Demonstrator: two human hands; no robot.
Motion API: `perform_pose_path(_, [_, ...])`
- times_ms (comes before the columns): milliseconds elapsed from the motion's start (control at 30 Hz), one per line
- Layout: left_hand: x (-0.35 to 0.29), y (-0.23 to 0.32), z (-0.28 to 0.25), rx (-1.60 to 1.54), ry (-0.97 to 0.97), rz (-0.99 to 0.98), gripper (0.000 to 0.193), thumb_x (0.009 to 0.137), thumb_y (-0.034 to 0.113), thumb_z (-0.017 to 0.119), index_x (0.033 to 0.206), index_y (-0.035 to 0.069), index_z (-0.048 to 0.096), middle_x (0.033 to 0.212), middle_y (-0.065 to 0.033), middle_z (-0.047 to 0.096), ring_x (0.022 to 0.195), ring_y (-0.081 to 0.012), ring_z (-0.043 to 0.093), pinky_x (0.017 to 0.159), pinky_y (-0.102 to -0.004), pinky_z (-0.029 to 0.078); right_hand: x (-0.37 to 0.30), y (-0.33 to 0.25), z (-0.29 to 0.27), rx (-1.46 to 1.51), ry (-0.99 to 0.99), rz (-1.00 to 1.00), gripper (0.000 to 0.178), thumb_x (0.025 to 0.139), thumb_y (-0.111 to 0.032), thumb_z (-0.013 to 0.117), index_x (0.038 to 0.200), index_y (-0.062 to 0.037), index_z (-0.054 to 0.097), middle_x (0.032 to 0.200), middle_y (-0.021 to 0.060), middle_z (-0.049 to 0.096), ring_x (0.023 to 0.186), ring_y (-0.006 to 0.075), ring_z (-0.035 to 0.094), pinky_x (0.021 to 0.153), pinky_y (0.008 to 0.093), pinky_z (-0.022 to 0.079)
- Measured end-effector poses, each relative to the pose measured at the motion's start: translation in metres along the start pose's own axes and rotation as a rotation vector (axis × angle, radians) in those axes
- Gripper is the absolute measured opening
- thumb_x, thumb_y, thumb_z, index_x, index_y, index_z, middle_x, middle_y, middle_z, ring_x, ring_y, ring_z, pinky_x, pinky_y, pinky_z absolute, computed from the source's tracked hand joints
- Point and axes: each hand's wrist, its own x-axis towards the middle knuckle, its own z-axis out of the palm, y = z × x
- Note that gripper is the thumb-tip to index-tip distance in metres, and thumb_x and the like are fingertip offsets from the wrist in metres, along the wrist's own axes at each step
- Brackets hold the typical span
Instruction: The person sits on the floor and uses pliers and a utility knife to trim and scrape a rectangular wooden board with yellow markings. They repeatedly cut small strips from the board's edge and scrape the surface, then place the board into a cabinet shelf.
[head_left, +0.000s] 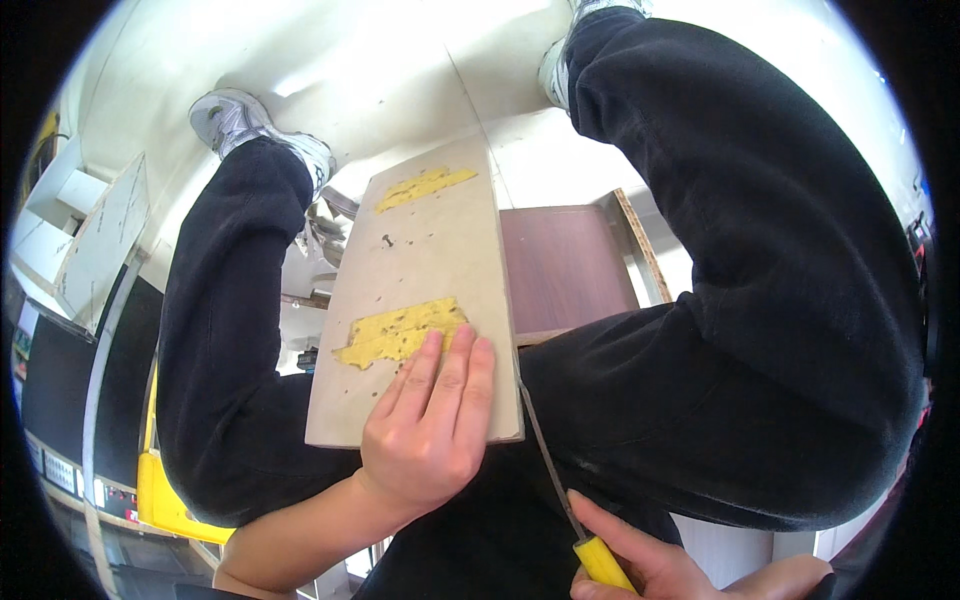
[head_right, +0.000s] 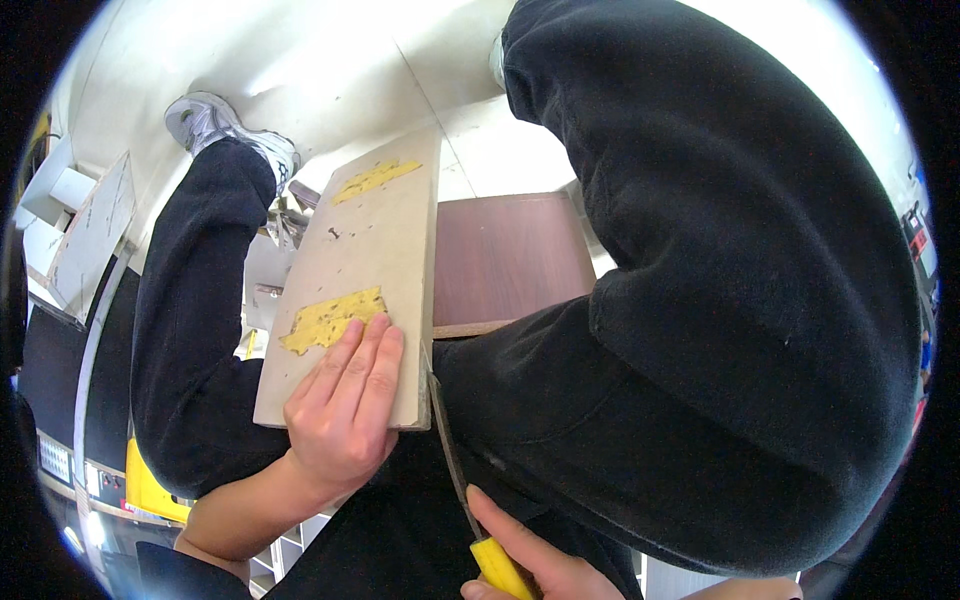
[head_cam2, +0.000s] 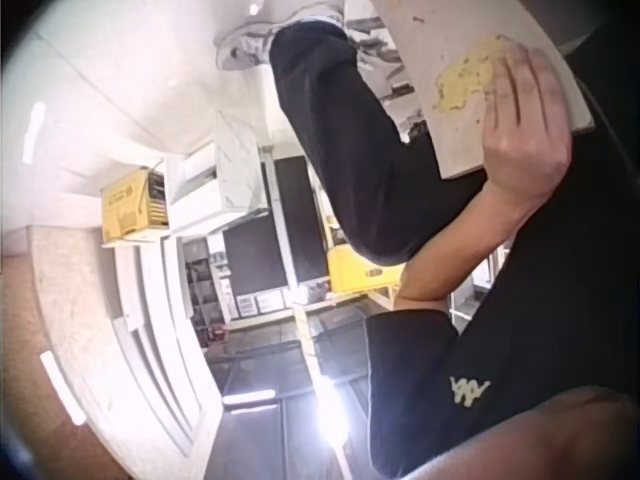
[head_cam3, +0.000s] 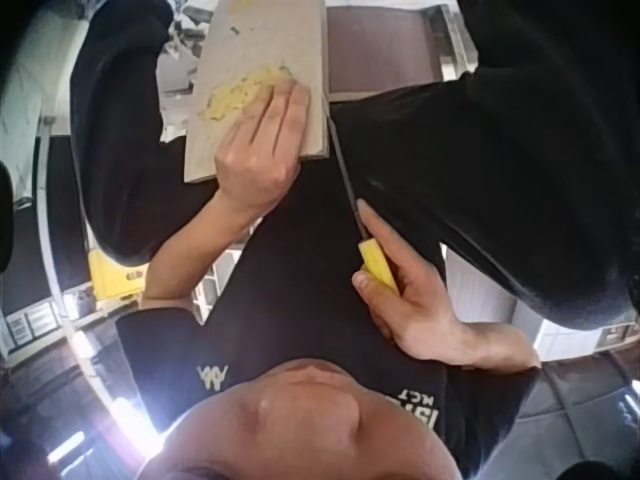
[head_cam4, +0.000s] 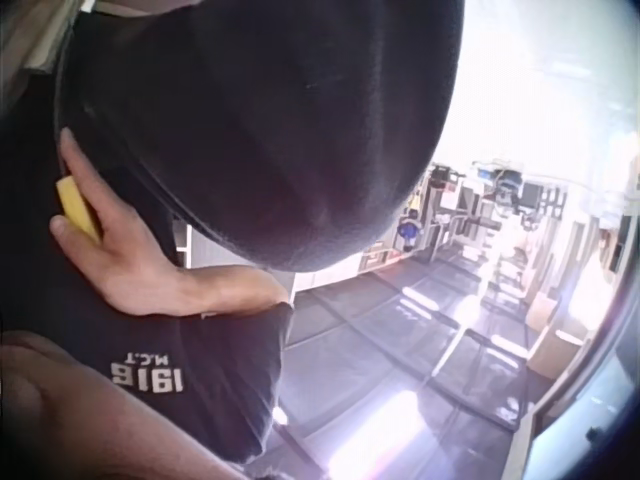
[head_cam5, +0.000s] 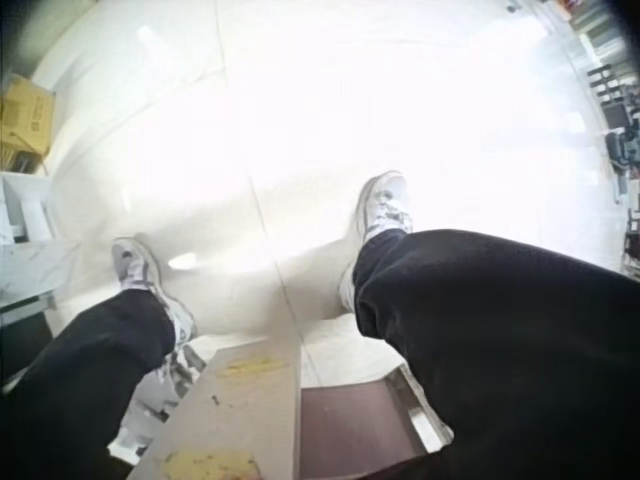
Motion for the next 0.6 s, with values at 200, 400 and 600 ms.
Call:
perform_pose_path(200, [0.005, -0.001, -0.005, 0.008, 0.023, -0.008, 0.028, 0.081, 0.002, 0.058, 0.107, -0.006, 0.065, 0.103, -0.0204, 0.068, 0.095, -0.0346, 0.068, 0.079, -0.0368, 0.057, 0.005, 0.009, 0.002, -0.032, -0.014, -0.117, 0.066, 0.096, 0.001, 0.05, 0.153, -0.0113, 0.02, 0.075, -0.0015, 0.048, 0.058, 0.0032, 0.041, 0.053, 0.0177, 0.034])
perform_pose_path(400, [0.008, -0.016, -0.024, -0.211, 0.102, -0.264, 0.057, 0.064, -0.007, 0.064, 0.12, -0.006, 0.058, 0.113, -0.023, 0.065, 0.103, -0.0346, 0.066, 0.086, -0.0377, 0.054, 0.025, 0.018, -0.001, -0.223, -0.084, -0.475, 0.067, 0.092, 0.0, 0.054, 0.15, -0.0013, 0.021, 0.139, 0.0156, 0.048, 0.109, 0.0123, 0.049, 0.09, 0.0227, 0.04])
perform_pose_path(600, [0.002, -0.006, -0.017, -0.145, 0.061, -0.116, 0.064, 0.059, -0.008, 0.065, 0.122, -0.007, 0.057, 0.117, -0.0235, 0.063, 0.106, -0.035, 0.065, 0.091, -0.0383, 0.052, 0.018, 0.027, -0.018, -0.387, -0.029, -0.521, 0.067, 0.09, 0.0, 0.056, 0.149, -0.0003, 0.025, 0.144, 0.0238, 0.042, 0.13, 0.0281, 0.048, 0.1, 0.0286, 0.039])
